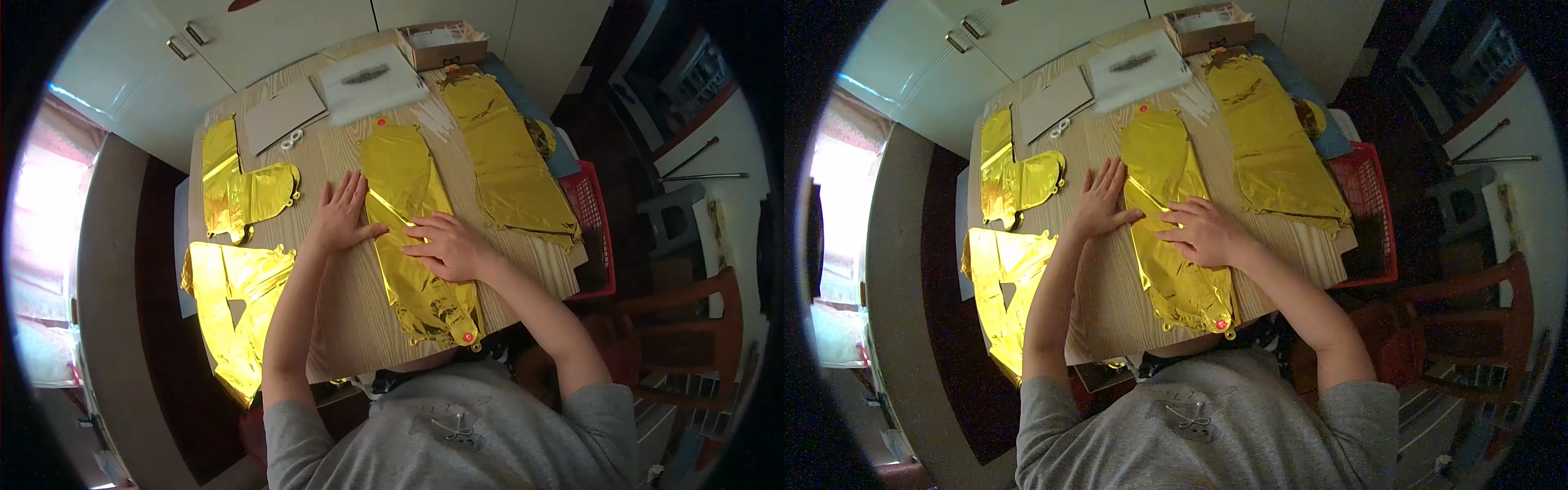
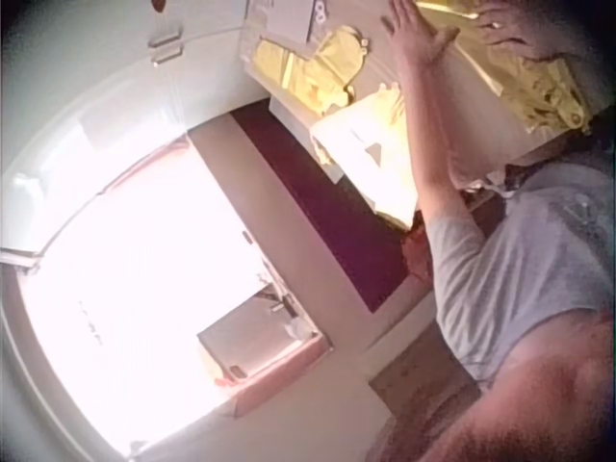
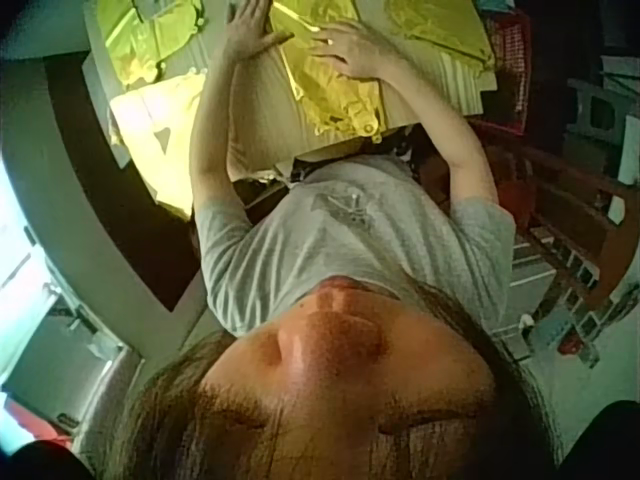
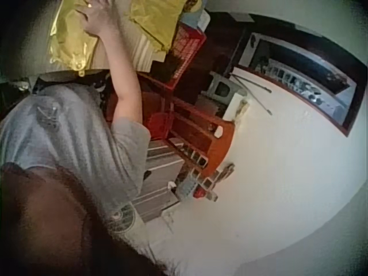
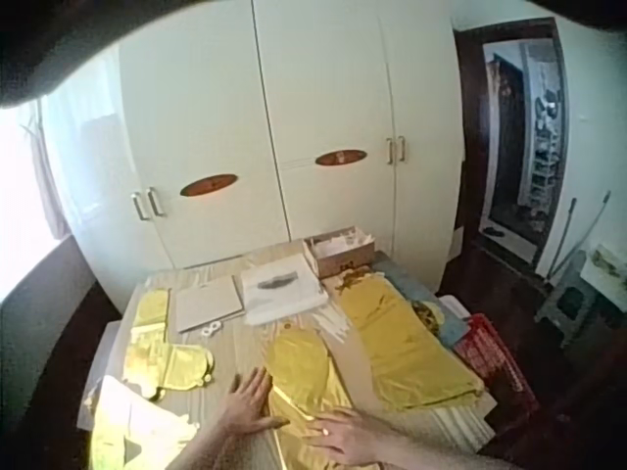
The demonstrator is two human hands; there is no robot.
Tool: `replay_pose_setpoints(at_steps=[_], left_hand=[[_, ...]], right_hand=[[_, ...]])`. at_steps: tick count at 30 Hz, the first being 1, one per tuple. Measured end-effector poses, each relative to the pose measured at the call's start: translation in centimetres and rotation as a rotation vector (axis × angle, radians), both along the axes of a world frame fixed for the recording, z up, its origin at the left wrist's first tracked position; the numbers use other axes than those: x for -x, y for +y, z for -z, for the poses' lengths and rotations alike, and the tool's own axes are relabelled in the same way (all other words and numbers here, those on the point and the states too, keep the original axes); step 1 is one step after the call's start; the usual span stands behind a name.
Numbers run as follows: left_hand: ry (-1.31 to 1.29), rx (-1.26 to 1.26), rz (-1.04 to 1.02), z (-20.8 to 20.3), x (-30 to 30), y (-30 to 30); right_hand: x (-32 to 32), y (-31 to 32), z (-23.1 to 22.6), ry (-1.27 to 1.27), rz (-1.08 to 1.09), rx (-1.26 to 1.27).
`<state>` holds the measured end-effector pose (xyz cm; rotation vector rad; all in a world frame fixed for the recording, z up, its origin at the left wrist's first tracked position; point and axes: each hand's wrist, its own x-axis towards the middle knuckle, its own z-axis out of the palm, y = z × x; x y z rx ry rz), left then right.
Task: Folding gold foil sheets around rectangular cardboard inserts to package them.
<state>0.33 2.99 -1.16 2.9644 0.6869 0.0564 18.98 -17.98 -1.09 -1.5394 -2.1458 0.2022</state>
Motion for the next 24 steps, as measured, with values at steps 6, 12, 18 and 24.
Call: replay_pose_setpoints(at_steps=[6, 12, 18, 24], left_hand=[[-0.006, -0.079, 0.046, -0.3, 0.4, -1.7], [-0.029, -0.03, 0.053, 0.0, 0.8, -1.7], [-0.024, -0.032, 0.066, 0.3, 0.6, -1.3], [0.014, -0.021, 0.071, -0.2, 0.4, -1.0]], right_hand=[[0.0, 0.0, 0.1, 0.01, -0.012, -0.011], [0.0, -0.1, 0.0, 0.013, -0.016, -0.004], [0.0, -0.2, -0.1, 0.022, -0.007, 0.021], [0.0, -0.2, 0.2, 0.027, -0.001, 0.001]])
